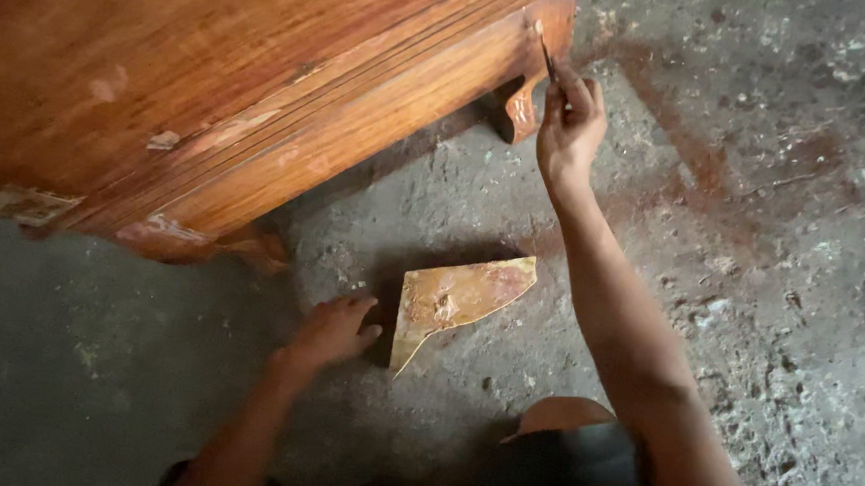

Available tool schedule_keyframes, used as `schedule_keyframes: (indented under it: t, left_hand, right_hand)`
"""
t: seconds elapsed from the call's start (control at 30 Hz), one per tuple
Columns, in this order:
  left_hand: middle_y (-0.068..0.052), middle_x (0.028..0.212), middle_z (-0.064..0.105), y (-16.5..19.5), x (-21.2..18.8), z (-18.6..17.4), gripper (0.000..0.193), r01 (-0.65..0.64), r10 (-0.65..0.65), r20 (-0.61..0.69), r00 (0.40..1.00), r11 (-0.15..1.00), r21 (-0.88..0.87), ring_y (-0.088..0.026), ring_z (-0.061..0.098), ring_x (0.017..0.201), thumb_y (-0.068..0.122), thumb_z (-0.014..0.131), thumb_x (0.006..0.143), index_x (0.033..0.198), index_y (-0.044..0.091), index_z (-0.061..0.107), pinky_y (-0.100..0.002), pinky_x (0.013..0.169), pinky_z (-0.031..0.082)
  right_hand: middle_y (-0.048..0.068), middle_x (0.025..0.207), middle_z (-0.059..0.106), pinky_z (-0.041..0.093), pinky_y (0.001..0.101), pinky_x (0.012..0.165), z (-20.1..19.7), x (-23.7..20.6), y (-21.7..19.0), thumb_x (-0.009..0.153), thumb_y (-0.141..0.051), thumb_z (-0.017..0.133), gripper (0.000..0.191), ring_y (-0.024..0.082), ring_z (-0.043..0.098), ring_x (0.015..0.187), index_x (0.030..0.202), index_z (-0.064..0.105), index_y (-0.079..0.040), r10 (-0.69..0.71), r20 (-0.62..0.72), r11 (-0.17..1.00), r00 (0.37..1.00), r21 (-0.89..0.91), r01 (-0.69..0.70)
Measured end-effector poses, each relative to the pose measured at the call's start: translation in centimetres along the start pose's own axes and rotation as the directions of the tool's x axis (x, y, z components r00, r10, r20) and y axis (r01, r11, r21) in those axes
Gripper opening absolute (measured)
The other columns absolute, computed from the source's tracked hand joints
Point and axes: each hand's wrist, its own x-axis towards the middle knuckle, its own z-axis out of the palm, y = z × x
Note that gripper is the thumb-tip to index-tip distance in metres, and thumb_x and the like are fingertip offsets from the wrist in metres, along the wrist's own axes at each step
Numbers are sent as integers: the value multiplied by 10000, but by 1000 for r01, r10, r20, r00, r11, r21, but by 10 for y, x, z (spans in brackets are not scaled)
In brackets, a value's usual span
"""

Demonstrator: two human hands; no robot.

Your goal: The person carries cans of wood filler across the workshop, then sits on the floor and uses a small spatula to apply filler to damaged spots on a carved wooden furniture piece, working across the back panel, edges, and legs.

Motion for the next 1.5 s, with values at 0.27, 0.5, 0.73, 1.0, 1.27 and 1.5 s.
schedule_keyframes:
  t: [0.27,0.5,0.73,1.0,1.27,1.5]
  left_hand:
    - [-191,1304,637,-4,-8,-1,607,97,-96,180,979,995,-1,-381,603,1206,445,664,903,1384,92,552,-496,1018,477]
    - [-183,1309,640,-1,-24,-17,577,92,-88,156,984,996,-15,-364,609,1224,434,656,904,1374,114,561,-452,1049,484]
    - [-203,1317,621,4,-25,-18,572,49,-41,106,994,996,-78,-389,590,1214,405,678,892,1356,91,562,-474,1033,458]
    - [-196,1284,651,8,-20,-22,556,17,-8,88,996,995,-97,-379,610,1199,420,670,900,1339,87,592,-469,1024,474]
    - [-196,1305,632,10,-24,-24,584,64,-51,141,989,994,-85,-377,609,1190,406,681,890,1365,87,566,-475,1017,473]
    - [-192,1304,647,1,-20,-14,580,9,0,100,995,996,-92,-381,620,1198,414,689,884,1353,90,583,-471,1026,490]
  right_hand:
    - [10,1082,606,513,280,893,37,2,-6,1018,40,680,317,127,613,966,1320,726,-47,-72,-92,994,993,76,79]
    - [27,1010,502,498,274,788,32,10,-6,933,79,730,383,151,545,906,1265,776,-106,-157,-193,986,969,-83,143]
    - [47,1016,516,496,289,815,42,0,-8,988,37,695,368,177,540,926,1327,737,-101,-199,-157,976,967,-115,183]
    - [38,941,599,503,255,739,32,1,-14,1002,-11,682,265,125,592,848,1236,762,-105,81,-123,997,989,-4,-82]
    - [76,1009,675,406,262,906,58,-5,-24,980,31,655,311,125,659,914,1282,728,20,37,-87,997,996,76,-31]
    - [123,1115,688,536,286,926,40,5,-13,984,56,599,300,138,678,993,1230,754,-16,193,-54,925,980,343,-163]
